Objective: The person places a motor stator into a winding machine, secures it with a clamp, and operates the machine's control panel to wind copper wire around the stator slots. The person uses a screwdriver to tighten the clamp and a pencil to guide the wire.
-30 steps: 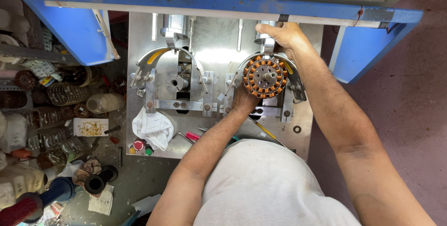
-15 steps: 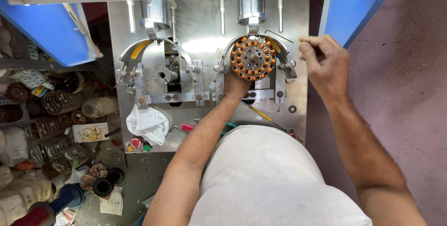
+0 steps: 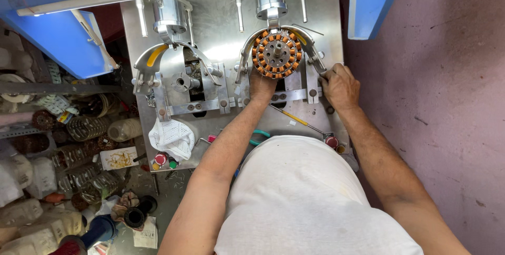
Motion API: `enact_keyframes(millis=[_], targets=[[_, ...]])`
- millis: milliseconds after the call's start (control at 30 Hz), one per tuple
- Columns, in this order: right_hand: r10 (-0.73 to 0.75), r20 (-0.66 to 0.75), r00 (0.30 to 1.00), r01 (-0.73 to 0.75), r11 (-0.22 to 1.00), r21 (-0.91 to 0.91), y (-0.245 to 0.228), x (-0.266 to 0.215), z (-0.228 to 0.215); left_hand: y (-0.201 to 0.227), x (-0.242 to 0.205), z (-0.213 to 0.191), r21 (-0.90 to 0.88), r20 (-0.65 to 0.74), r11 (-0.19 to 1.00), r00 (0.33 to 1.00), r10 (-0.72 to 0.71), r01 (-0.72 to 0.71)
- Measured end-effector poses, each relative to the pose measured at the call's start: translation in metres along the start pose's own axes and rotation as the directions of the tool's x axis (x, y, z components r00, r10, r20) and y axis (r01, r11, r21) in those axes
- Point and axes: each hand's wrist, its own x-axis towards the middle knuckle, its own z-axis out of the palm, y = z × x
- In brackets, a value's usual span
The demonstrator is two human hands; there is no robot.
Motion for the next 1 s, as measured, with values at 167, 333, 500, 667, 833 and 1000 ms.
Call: enact_keyframes(millis=[167, 333, 500, 667, 833, 1000], targets=[[0.03, 0.017, 0.999, -0.03, 0.999, -0.031, 0.016, -0.002, 0.0, 0.009, -0.003, -0.004, -0.097, -0.03, 0.995, 0.999, -0.032, 0.029], [0.217, 0.102, 0.971, -0.237, 0.933, 0.272, 0.034, -0.029, 0.001, 0.015, -0.016, -0.013, -0.033, -0.118, 0.997, 0.991, 0.058, -0.063], [0.297, 0.303, 0.905, -0.424, 0.607, 0.672, 0.032, -0.078, -0.026, 0.023, -0.014, -0.014, 0.007, -0.068, 0.998, 0.996, -0.056, 0.057], [0.225, 0.302, 0.926, -0.376, 0.521, 0.766, 0.0, -0.103, -0.05, 0.027, -0.001, -0.003, -0.191, 0.072, 0.843, 0.864, -0.498, 0.502], [0.174, 0.353, 0.919, -0.386, 0.572, 0.724, -0.033, -0.087, -0.055, 0.021, -0.004, -0.004, 0.104, -0.081, 0.98, 0.984, -0.159, 0.167], [0.123, 0.336, 0.934, -0.346, 0.548, 0.762, -0.05, -0.069, -0.053, 0.014, -0.009, -0.002, 0.111, -0.238, 0.987, 0.961, 0.139, -0.115]])
